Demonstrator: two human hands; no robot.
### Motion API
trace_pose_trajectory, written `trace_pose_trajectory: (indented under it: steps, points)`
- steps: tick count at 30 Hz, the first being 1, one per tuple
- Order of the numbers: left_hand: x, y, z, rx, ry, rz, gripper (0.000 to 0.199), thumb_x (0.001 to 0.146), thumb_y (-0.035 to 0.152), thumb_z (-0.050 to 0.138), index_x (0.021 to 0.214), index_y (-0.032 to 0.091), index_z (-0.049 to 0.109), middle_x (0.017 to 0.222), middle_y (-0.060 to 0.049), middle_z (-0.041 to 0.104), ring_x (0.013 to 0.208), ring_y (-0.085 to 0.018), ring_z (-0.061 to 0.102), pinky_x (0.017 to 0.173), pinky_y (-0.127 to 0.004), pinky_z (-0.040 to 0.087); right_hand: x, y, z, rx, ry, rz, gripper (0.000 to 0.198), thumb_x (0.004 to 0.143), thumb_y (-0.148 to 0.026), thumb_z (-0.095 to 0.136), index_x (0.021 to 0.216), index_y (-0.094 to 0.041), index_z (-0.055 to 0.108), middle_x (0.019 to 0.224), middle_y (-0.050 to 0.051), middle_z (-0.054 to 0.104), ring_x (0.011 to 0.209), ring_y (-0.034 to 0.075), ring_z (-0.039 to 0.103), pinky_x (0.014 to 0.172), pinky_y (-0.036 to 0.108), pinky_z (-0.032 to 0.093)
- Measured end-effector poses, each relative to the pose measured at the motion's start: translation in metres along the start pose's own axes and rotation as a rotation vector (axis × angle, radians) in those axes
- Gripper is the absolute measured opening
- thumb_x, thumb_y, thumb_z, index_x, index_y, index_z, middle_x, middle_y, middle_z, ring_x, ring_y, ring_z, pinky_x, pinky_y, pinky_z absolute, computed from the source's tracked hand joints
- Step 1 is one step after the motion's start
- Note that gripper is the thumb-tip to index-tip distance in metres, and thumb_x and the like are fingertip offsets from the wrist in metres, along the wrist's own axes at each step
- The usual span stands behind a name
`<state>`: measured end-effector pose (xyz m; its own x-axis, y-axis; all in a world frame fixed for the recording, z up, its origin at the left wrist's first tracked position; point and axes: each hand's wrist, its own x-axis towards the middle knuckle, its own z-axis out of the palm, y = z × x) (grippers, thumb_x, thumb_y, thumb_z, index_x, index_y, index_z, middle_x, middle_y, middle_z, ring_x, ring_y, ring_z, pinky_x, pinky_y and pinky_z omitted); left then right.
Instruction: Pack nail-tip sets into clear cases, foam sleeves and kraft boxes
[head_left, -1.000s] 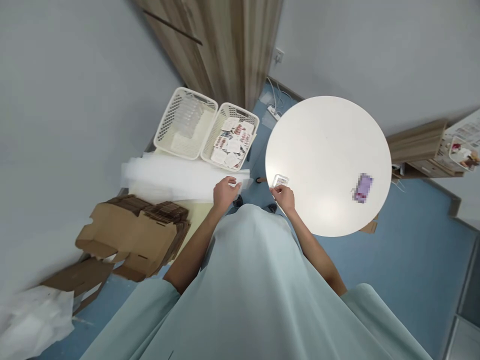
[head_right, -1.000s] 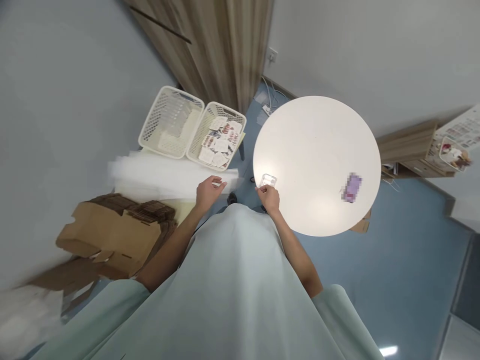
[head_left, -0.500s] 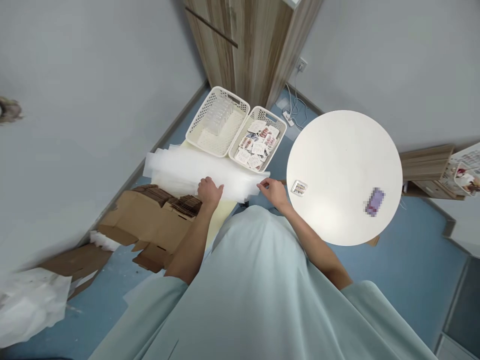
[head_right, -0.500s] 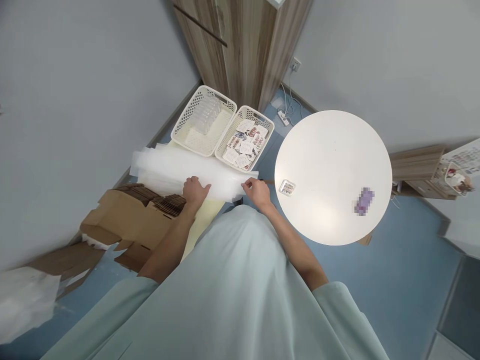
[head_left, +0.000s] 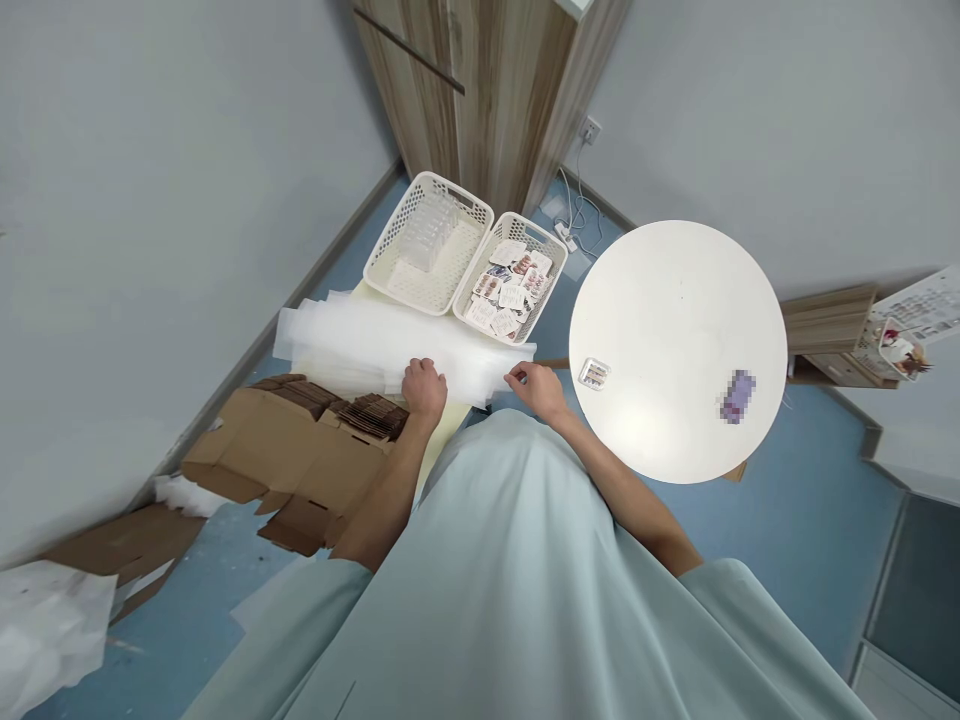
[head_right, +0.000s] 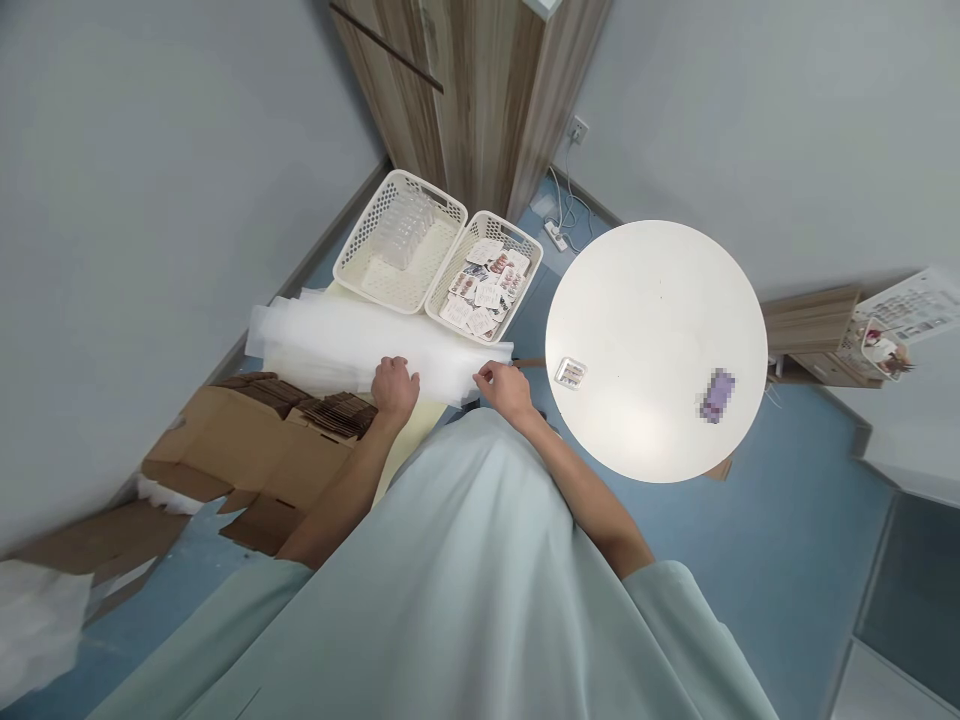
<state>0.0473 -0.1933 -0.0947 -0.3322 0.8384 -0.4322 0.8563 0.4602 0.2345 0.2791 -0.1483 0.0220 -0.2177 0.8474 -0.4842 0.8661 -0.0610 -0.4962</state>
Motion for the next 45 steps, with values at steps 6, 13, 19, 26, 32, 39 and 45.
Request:
trace_pose_trajectory:
  steps: [6,13,19,26,32,39,45]
  points:
    - [0.001,0.001,-0.003,0.000,-0.039,0.013,0.036,0.099,0.025,0.049,0.126,0.011,0.068,0.128,-0.023,0.064,0.117,-0.037,0.063,0.099,-0.046,0.051,0.000,-0.006,0.004,0.008,-0.009,-0.009,0.011,0.099,-0.033,0.067,0.095,-0.026,0.076,0.098,0.002,0.081,0.088,0.021,0.072,0.074,0.029,0.048]
    - [-0.006,0.004,-0.015,0.014,-0.030,0.051,0.038,0.101,0.024,0.040,0.108,0.016,0.076,0.114,-0.021,0.069,0.109,-0.037,0.066,0.090,-0.045,0.052,-0.002,-0.001,0.005,0.016,-0.019,-0.010,0.011,0.099,-0.033,0.067,0.097,-0.026,0.076,0.099,0.002,0.080,0.087,0.022,0.072,0.076,0.031,0.051]
    - [-0.030,0.009,-0.052,-0.151,0.051,0.116,0.027,0.101,0.028,0.047,0.103,0.022,0.074,0.110,-0.014,0.072,0.103,-0.032,0.067,0.088,-0.042,0.052,0.002,0.002,0.009,0.102,-0.053,-0.111,0.017,0.098,-0.034,0.070,0.111,-0.024,0.076,0.109,0.006,0.078,0.094,0.021,0.073,0.084,0.033,0.055]
    - [-0.063,0.047,-0.106,-0.341,0.109,0.408,0.013,0.097,0.023,0.055,0.100,0.023,0.067,0.108,-0.008,0.071,0.108,-0.028,0.065,0.096,-0.040,0.053,0.002,0.007,-0.015,0.267,0.111,-0.353,0.073,0.092,-0.047,0.078,0.157,-0.028,0.051,0.159,0.013,0.054,0.151,0.032,0.046,0.123,0.052,0.041]
    - [-0.075,0.101,-0.129,-0.356,0.043,0.665,0.016,0.098,0.023,0.054,0.102,0.025,0.069,0.108,-0.008,0.070,0.109,-0.025,0.066,0.093,-0.036,0.056,-0.018,0.027,-0.063,0.321,0.227,-0.427,0.056,0.093,-0.056,0.074,0.141,-0.029,0.065,0.148,0.010,0.064,0.149,0.034,0.048,0.126,0.056,0.036]
    - [-0.079,0.189,-0.122,-0.325,0.028,0.843,0.020,0.104,0.034,0.054,0.107,0.023,0.070,0.112,-0.008,0.071,0.098,-0.023,0.069,0.085,-0.033,0.053,-0.069,0.071,-0.103,0.455,0.408,-0.158,0.033,0.101,-0.056,0.061,0.098,-0.024,0.072,0.100,0.004,0.076,0.101,0.025,0.070,0.103,0.041,0.054]
    - [-0.085,0.268,-0.087,-0.370,-0.058,0.784,0.025,0.102,0.046,0.062,0.108,0.022,0.068,0.103,-0.007,0.074,0.087,-0.023,0.070,0.086,-0.036,0.053,-0.110,0.132,-0.117,0.672,0.628,-0.006,0.034,0.099,-0.057,0.061,0.094,-0.024,0.066,0.097,0.004,0.075,0.096,0.023,0.072,0.091,0.035,0.057]
